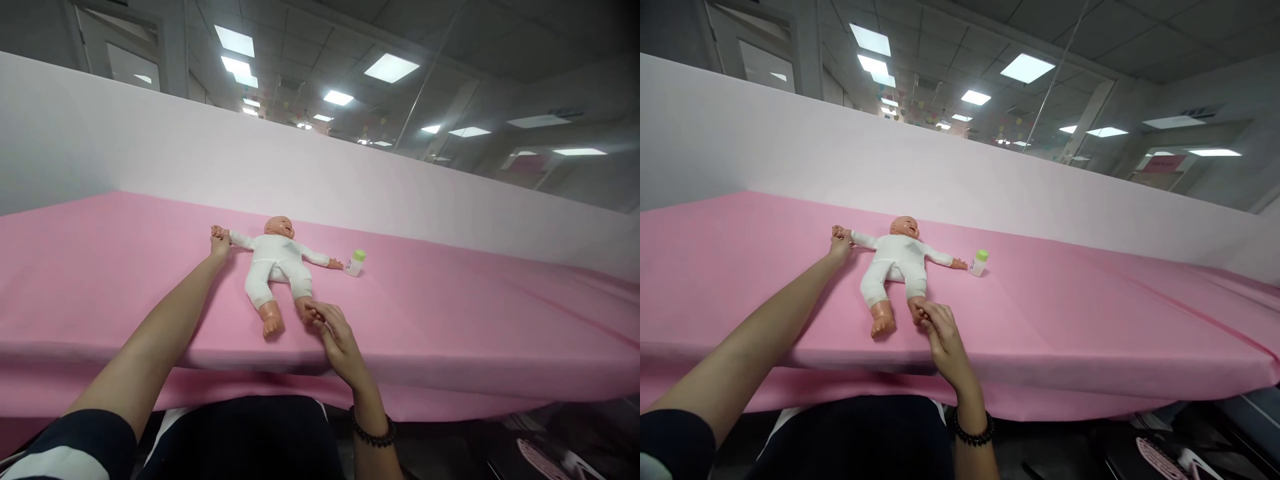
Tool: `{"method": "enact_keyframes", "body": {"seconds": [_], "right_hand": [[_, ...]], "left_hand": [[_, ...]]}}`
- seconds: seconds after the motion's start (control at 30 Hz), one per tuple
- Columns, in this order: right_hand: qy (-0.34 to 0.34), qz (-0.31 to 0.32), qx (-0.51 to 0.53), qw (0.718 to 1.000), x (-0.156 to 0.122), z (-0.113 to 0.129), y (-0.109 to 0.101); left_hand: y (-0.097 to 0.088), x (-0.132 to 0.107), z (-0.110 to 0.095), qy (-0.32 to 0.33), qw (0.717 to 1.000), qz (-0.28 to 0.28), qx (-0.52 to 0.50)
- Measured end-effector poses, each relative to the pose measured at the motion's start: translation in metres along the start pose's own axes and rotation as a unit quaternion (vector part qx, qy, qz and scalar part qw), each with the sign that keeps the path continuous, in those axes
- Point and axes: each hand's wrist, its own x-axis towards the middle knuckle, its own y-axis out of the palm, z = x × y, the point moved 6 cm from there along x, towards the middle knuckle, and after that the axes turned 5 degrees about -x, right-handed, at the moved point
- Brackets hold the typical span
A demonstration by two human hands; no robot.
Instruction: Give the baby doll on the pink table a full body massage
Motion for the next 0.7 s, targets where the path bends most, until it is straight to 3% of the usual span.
{"method": "enact_keyframes", "body": {"seconds": [0.07,0.13,0.27,0.37,0.53,0.7], "right_hand": [[-0.016,-0.038,-0.01,0.999,0.013,0.007,-0.003],[-0.028,-0.055,-0.018,0.998,0.029,0.016,-0.003],[-0.041,-0.035,-0.027,0.998,0.067,0.027,0.008],[-0.05,-0.012,-0.037,0.998,0.091,0.027,0.024],[-0.055,-0.004,-0.044,0.998,0.108,0.022,0.047],[-0.034,-0.045,-0.015,0.998,0.09,0.03,0.034]], "left_hand": [[0.005,-0.009,-0.01,0.038,0.999,0.013,0.032],[0.014,-0.022,-0.025,0.097,0.992,0.06,0.06],[0.037,-0.052,-0.05,0.207,0.951,0.197,0.116],[0.045,-0.064,-0.059,0.253,0.921,0.253,0.154],[0.046,-0.065,-0.061,0.269,0.907,0.264,0.187],[0.037,-0.056,-0.055,0.214,0.944,0.182,0.174]]}}
